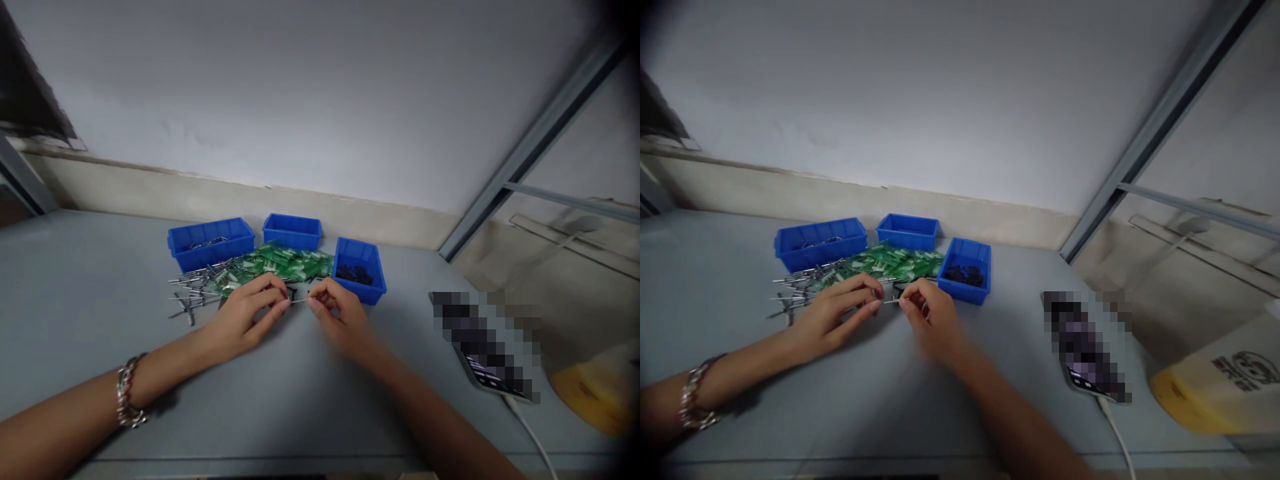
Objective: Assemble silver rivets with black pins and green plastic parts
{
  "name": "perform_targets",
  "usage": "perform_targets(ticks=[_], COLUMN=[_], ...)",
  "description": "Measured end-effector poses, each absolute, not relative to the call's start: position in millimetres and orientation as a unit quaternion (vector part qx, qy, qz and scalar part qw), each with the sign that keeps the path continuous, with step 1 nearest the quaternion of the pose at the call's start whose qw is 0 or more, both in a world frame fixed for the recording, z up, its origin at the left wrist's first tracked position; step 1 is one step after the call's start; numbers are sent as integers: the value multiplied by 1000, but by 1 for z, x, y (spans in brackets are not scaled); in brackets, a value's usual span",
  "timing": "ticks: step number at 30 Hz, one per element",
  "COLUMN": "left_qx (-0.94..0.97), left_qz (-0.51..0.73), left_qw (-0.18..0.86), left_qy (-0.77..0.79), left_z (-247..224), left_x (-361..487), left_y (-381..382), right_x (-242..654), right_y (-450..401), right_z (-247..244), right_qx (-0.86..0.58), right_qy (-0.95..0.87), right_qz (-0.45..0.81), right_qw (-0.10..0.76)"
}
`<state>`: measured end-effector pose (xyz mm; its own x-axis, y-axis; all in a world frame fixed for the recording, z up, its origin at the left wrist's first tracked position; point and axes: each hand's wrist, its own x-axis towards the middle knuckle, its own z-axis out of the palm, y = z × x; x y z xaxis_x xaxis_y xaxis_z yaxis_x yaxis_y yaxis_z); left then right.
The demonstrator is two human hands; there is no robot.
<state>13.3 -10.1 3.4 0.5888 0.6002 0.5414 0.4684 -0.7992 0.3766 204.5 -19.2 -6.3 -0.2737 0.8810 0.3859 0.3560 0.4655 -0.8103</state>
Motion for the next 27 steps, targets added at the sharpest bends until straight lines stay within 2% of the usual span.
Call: perform_targets(ticks=[13, 27], left_qx=[886, 889], left_qz=[350, 319], left_qw=[48, 91], left_qy=[300, 316], left_z=[4, 3], left_x=[13, 12], left_y=[-12, -9], right_x=[206, 204], right_y=[-19, -20], right_z=[-4, -3], right_qx=[-429, -415], right_qy=[-757, -748], right_qz=[278, 297], right_qw=[408, 424])
